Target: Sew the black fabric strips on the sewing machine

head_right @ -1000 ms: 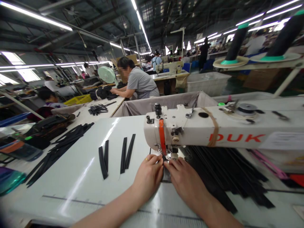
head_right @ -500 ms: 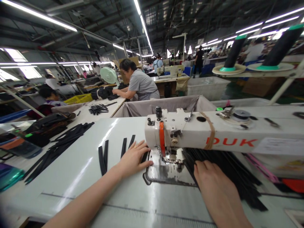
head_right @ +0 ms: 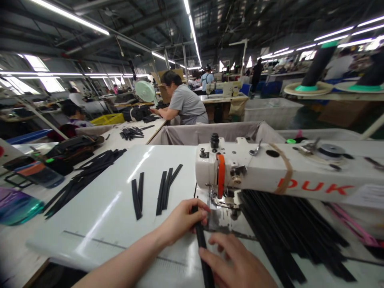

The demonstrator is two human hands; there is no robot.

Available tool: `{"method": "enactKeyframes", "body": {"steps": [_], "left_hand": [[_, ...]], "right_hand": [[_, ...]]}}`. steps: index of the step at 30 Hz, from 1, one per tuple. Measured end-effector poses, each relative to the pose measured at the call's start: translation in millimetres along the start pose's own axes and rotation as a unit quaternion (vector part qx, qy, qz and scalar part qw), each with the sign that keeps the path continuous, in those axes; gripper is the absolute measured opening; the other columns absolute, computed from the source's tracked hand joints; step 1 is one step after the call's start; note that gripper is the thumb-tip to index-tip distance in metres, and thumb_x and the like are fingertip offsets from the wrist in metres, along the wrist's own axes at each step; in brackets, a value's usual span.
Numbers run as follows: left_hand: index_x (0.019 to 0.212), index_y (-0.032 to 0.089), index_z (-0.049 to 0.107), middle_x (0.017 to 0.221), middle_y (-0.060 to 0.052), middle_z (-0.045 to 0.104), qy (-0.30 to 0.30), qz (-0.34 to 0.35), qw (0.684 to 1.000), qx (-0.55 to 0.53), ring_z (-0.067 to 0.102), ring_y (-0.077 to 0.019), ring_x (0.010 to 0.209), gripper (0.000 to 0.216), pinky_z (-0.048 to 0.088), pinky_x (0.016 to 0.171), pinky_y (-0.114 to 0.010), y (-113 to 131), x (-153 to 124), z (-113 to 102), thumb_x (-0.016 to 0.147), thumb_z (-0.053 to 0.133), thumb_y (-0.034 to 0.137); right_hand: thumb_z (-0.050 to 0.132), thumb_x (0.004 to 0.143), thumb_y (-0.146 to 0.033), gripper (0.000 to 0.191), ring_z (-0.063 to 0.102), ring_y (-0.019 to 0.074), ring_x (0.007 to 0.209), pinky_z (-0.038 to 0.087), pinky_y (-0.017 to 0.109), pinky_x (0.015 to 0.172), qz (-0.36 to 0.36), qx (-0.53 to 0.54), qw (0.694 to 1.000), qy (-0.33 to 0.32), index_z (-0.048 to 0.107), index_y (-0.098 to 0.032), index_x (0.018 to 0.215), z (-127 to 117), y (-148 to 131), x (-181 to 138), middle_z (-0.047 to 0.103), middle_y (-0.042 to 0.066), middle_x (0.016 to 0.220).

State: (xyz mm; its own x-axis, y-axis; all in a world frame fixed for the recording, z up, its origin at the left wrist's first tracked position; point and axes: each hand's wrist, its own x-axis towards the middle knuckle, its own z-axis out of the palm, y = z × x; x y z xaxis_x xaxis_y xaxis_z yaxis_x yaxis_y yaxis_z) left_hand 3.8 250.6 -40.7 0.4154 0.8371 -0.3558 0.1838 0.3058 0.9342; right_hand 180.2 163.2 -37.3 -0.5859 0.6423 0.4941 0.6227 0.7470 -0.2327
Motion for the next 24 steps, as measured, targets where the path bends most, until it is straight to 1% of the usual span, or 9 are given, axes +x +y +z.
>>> {"method": "enactKeyframes", "body": {"steps": [2, 4, 6, 8, 10, 11, 13, 18, 24], "left_hand": [[0.088, 0.016, 0.064, 0.065, 0.003, 0.062, 0.024, 0.032, 0.998, 0.042, 0.050, -0.0092, 0.050, 0.011, 0.040, 0.047, -0.020, -1.7, 8.4, -8.4, 0.080, 0.056, 0.018], [0.086, 0.018, 0.065, 0.070, 0.001, 0.066, 0.092, 0.110, 0.981, 0.130, 0.058, -0.0132, 0.060, 0.011, 0.047, 0.059, -0.025, -5.0, 16.3, -19.9, 0.082, 0.055, 0.018], [0.088, 0.019, 0.066, 0.080, -0.002, 0.069, 0.206, 0.202, 0.930, 0.226, 0.062, -0.0176, 0.076, 0.016, 0.050, 0.076, -0.032, -7.7, 21.7, -33.8, 0.086, 0.050, 0.016], [0.096, 0.020, 0.065, 0.094, -0.006, 0.068, 0.319, 0.269, 0.856, 0.306, 0.061, -0.0214, 0.091, 0.023, 0.047, 0.087, -0.038, -8.3, 23.0, -45.1, 0.089, 0.044, 0.013], [0.102, 0.021, 0.063, 0.104, -0.007, 0.065, 0.375, 0.305, 0.797, 0.361, 0.056, -0.0241, 0.103, 0.026, 0.044, 0.093, -0.043, -7.3, 20.3, -48.1, 0.089, 0.044, 0.010], [0.103, 0.022, 0.063, 0.108, -0.007, 0.064, 0.377, 0.313, 0.782, 0.385, 0.054, -0.0253, 0.107, 0.026, 0.043, 0.094, -0.045, -6.8, 17.9, -45.6, 0.088, 0.045, 0.009], [0.101, 0.023, 0.064, 0.113, -0.007, 0.063, 0.333, 0.315, 0.781, 0.424, 0.052, -0.0267, 0.113, 0.023, 0.041, 0.095, -0.047, -7.1, 12.3, -34.0, 0.088, 0.050, 0.011], [0.099, 0.022, 0.066, 0.115, -0.003, 0.068, 0.154, 0.293, 0.829, 0.451, 0.056, -0.0241, 0.111, 0.013, 0.042, 0.097, -0.046, -17.2, 5.3, -4.1, 0.088, 0.059, 0.019], [0.105, 0.021, 0.067, 0.123, -0.003, 0.068, 0.089, 0.319, 0.847, 0.416, 0.057, -0.0225, 0.115, 0.019, 0.045, 0.098, -0.042, -25.7, 13.0, -7.2, 0.089, 0.057, 0.016]], "right_hand": [[0.034, 0.095, -0.011, 0.039, 0.069, 0.0185, 0.095, 0.057, 0.025, 0.080, -0.082, -0.081, 0.993, 0.010, 0.064, -0.021, 0.119, -1.9, 9.3, 10.4, 0.072, 0.008, 0.107], [0.030, 0.096, -0.009, 0.041, 0.068, 0.0174, 0.096, 0.056, 0.026, 0.083, -0.137, -0.111, 0.984, 0.002, 0.063, -0.018, 0.120, 1.5, 18.7, 14.0, 0.073, 0.007, 0.107], [0.029, 0.097, -0.009, 0.042, 0.067, 0.0170, 0.098, 0.055, 0.027, 0.085, -0.143, -0.121, 0.982, 0.000, 0.062, -0.016, 0.121, 10.5, 27.6, 10.0, 0.072, 0.007, 0.109], [0.028, 0.095, -0.008, 0.044, 0.065, 0.0194, 0.103, 0.055, 0.031, 0.086, -0.115, -0.143, 0.983, 0.015, 0.059, -0.014, 0.126, 21.7, 35.5, 2.0, 0.070, 0.009, 0.115], [0.030, 0.092, -0.004, 0.047, 0.063, 0.0218, 0.108, 0.054, 0.033, 0.087, -0.074, -0.173, 0.982, 0.026, 0.057, -0.011, 0.129, 30.5, 41.5, -4.5, 0.067, 0.012, 0.120], [0.032, 0.089, -0.003, 0.047, 0.064, 0.0219, 0.108, 0.055, 0.033, 0.087, -0.060, -0.185, 0.981, 0.026, 0.057, -0.011, 0.128, 33.1, 43.6, -5.9, 0.067, 0.013, 0.120], [0.034, 0.085, 0.000, 0.048, 0.066, 0.0204, 0.102, 0.056, 0.031, 0.084, -0.049, -0.198, 0.979, 0.025, 0.061, -0.011, 0.122, 34.9, 45.8, -4.7, 0.069, 0.012, 0.115], [0.036, 0.080, 0.001, 0.045, 0.068, 0.0200, 0.098, 0.058, 0.029, 0.080, -0.056, -0.203, 0.977, 0.025, 0.064, -0.009, 0.114, 36.0, 42.8, 3.2, 0.071, 0.013, 0.109], [0.035, 0.080, 0.002, 0.045, 0.068, 0.0208, 0.098, 0.058, 0.030, 0.079, -0.011, -0.220, 0.975, 0.041, 0.064, -0.007, 0.112, 47.1, 34.9, 3.4, 0.071, 0.013, 0.109]]}}
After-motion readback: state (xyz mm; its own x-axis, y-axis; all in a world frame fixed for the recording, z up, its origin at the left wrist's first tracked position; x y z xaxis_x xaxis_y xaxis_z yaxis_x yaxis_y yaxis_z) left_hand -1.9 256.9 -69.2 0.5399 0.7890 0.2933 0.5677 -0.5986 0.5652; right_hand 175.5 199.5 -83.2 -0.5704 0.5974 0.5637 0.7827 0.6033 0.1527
